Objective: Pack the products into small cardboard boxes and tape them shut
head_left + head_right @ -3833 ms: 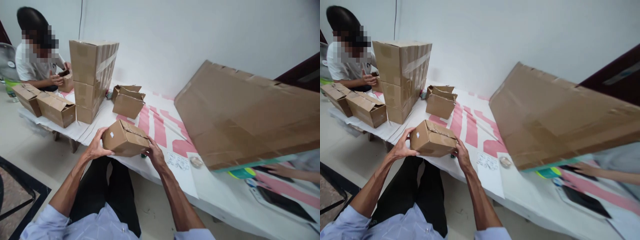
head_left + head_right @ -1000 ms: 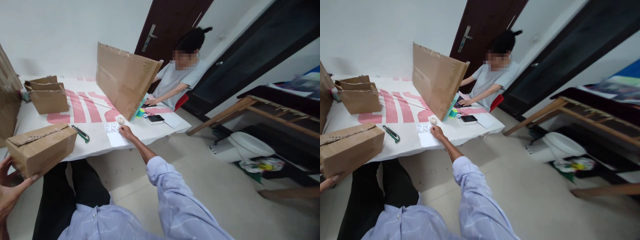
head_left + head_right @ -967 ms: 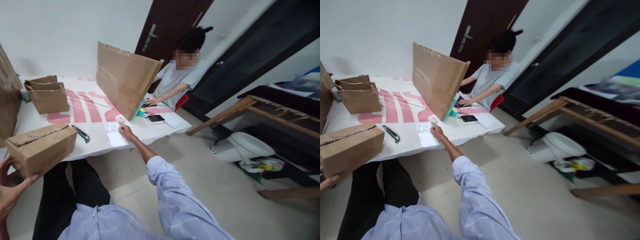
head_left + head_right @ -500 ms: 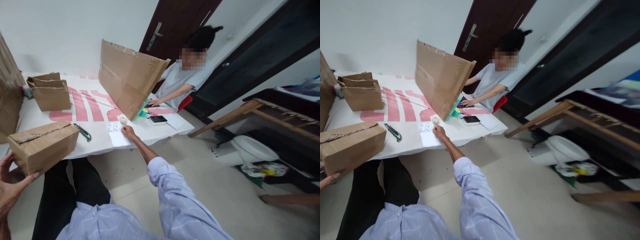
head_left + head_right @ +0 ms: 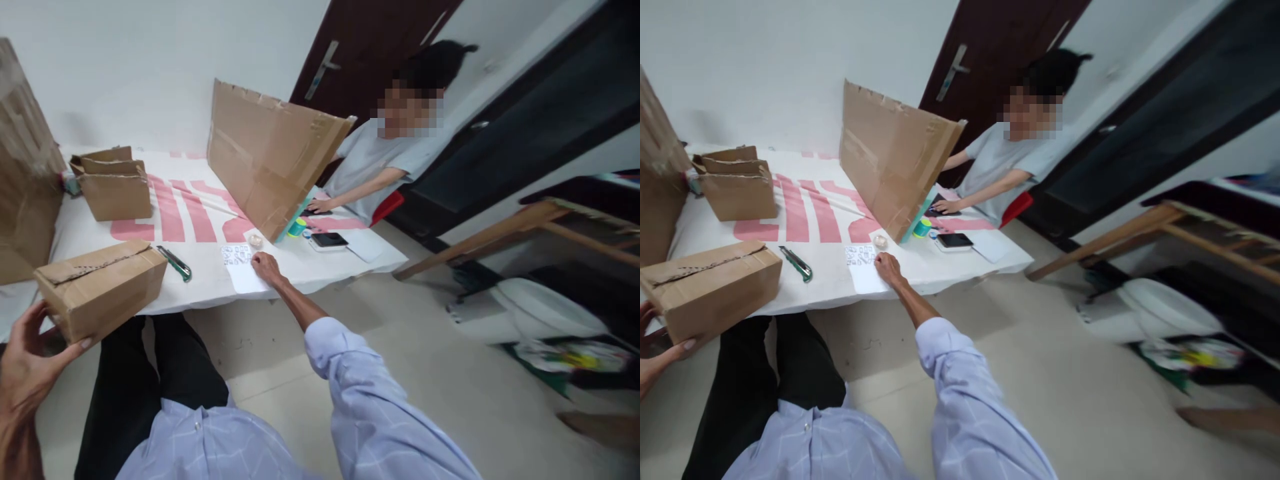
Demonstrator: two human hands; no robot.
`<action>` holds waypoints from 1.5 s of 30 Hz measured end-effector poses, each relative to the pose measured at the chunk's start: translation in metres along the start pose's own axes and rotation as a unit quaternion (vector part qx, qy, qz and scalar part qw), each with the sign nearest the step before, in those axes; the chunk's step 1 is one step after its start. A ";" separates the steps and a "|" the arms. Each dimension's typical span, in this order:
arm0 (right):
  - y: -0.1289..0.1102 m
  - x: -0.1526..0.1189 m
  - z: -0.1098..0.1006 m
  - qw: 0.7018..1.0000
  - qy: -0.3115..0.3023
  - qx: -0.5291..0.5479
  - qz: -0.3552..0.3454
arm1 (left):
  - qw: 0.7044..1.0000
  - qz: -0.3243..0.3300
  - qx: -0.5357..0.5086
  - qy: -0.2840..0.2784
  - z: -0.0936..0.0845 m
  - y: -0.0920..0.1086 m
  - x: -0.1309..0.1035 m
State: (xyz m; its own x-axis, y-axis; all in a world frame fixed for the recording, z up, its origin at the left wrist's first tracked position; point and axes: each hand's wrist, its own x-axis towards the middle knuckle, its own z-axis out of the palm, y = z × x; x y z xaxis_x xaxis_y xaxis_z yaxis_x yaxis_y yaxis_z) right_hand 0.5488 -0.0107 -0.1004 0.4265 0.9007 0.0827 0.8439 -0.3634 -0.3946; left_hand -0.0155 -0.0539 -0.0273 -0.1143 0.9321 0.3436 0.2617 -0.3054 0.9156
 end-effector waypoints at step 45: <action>-0.221 -0.117 0.009 0.851 -0.066 0.363 -0.375 | 0.987 -0.012 -0.032 -0.159 -0.033 0.005 0.020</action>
State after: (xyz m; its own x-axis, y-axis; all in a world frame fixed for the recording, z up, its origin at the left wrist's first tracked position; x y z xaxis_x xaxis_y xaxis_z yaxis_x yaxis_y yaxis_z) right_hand 0.3097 -0.0340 -0.0311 -0.2242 0.8509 0.4751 0.4191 0.5244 -0.7412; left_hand -0.0480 -0.0433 -0.0095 0.1897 0.9499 0.2483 0.1997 -0.2850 0.9375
